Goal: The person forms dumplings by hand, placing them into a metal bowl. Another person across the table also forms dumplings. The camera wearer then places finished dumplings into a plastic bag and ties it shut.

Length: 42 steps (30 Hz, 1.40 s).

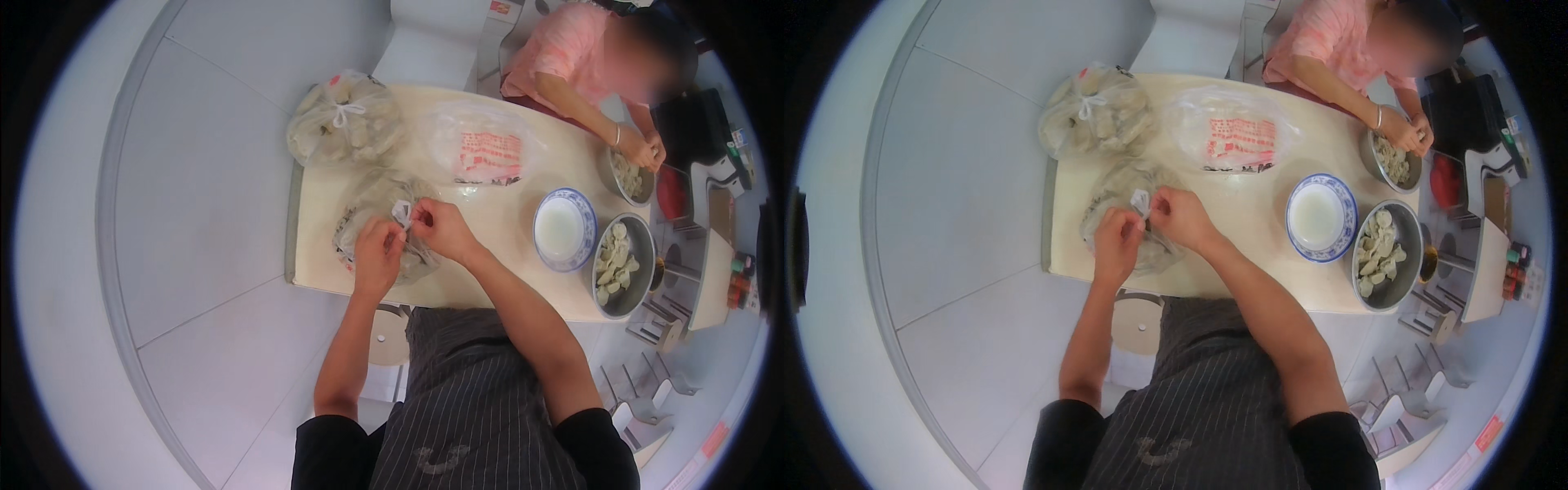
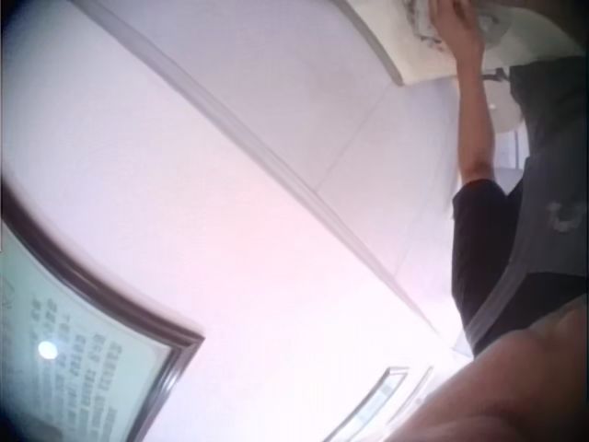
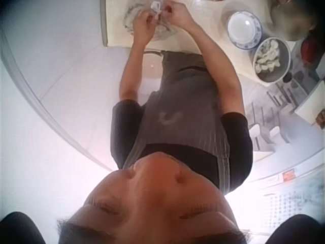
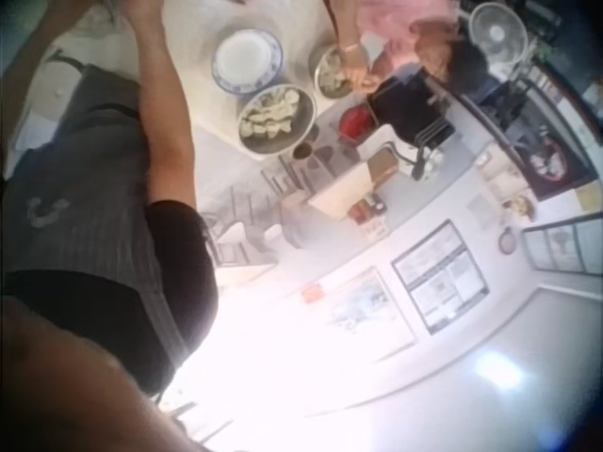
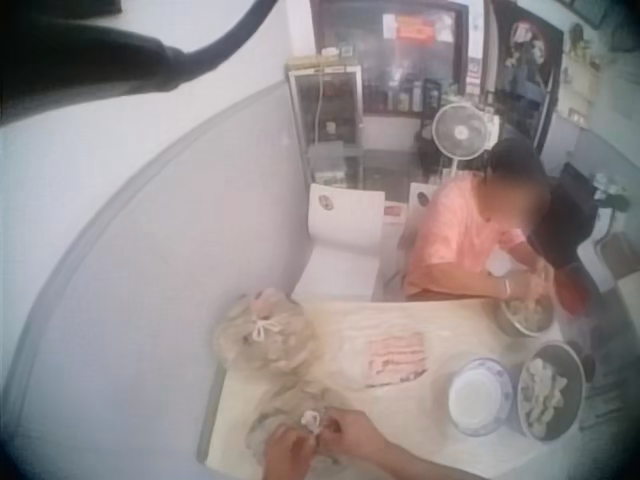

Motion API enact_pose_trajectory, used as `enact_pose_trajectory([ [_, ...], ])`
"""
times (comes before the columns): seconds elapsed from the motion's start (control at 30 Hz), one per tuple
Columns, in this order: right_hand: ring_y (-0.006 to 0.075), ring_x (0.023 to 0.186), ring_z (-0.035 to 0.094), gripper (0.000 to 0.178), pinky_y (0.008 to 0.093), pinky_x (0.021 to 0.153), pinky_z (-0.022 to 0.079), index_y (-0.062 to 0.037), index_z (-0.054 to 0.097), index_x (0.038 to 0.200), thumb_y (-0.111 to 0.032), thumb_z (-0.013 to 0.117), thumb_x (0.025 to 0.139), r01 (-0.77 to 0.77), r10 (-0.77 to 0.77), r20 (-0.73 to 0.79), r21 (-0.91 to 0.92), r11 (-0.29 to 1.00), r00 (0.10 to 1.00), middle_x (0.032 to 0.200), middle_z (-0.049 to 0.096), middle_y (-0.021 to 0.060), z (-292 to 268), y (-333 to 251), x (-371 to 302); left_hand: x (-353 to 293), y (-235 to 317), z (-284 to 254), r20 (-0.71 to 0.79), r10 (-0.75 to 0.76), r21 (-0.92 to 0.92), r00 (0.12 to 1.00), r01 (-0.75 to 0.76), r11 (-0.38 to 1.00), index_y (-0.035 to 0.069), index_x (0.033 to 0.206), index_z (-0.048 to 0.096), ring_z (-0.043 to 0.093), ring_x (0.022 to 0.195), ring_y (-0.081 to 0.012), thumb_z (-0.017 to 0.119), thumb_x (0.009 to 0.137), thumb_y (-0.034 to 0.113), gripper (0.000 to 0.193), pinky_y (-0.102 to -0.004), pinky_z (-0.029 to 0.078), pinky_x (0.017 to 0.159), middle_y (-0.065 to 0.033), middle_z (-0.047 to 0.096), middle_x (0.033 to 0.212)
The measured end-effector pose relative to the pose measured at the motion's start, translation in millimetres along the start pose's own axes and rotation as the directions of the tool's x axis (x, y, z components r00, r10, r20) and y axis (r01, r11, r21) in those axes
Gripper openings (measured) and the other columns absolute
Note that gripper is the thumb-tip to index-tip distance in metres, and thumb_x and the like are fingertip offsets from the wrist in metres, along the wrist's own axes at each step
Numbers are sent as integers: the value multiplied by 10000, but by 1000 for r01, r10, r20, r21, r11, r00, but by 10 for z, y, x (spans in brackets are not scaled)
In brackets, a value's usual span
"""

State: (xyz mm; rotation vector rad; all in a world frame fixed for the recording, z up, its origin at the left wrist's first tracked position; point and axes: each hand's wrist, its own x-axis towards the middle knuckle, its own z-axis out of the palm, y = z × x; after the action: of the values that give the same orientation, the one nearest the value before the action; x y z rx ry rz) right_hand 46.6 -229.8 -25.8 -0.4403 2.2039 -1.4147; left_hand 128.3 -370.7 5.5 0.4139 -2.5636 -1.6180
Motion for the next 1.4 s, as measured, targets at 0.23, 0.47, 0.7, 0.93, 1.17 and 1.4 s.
enact_pose_trajectory([
  [0.23, 153, 603, 565, 136, 294, 600, 481, -14, 594, 845, -133, 639, 797, -112, 110, 22, 107, 988, 994, 674, 606, 82, 43, 63, -25, 20, -170, -37, 127, 397, 439, 909, -411, 799, 51, 795, 613, 523, 828, -300, 710, 695, 56, 139, -405, 427, 726, -86, 557, 835],
  [0.47, 105, 556, 543, 119, 269, 517, 433, -22, 552, 855, -135, 572, 881, -247, 250, 50, 420, 873, 967, 650, 582, 53, 56, 130, -74, 103, -169, 78, -65, 265, 322, 962, -232, 918, 73, 837, 651, 536, 792, -310, 722, 695, 83, 159, -404, 436, 704, -96, 563, 813],
  [0.7, 88, 616, 548, 78, 242, 565, 465, -17, 547, 913, -14, 595, 852, -190, 215, -34, 348, 918, 976, 734, 587, 27, 129, 189, -87, 207, -349, 197, -23, 328, 395, 944, -293, 871, 65, 749, 648, 559, 762, -290, 707, 680, 75, 91, -403, 448, 666, -73, 566, 783],
  [0.93, 65, 664, 551, 162, 219, 589, 464, -6, 579, 922, 40, 607, 769, -82, 118, -121, 269, 960, 986, 768, 607, 19, 72, 147, -12, 184, -372, 212, -87, 281, 343, 956, -236, 909, 56, 728, 620, 563, 755, -287, 679, 687, 53, 71, -395, 455, 648, -77, 562, 780],
  [1.17, 77, 661, 546, 165, 236, 586, 456, -20, 604, 887, 45, 621, 736, -189, 231, -229, 189, 964, 946, 766, 599, 21, 138, 274, -5, 153, -332, 181, -146, 231, 303, 962, -179, 936, 46, 756, 626, 584, 746, -281, 675, 690, 38, 83, -377, 459, 642, -81, 587, 790],
  [1.4, 140, 726, 565, 125, 267, 597, 453, -36, 620, 798, 22, 695, 716, 151, -148, -142, 9, 989, 979, 803, 547, 50, -1, 50, -58, 96, -387, 194, -120, 222, 161, 968, -201, 966, 45, 780, 638, 595, 716, -279, 677, 725, 38, 68, -366, 466, 634, -78, 604, 805],
])
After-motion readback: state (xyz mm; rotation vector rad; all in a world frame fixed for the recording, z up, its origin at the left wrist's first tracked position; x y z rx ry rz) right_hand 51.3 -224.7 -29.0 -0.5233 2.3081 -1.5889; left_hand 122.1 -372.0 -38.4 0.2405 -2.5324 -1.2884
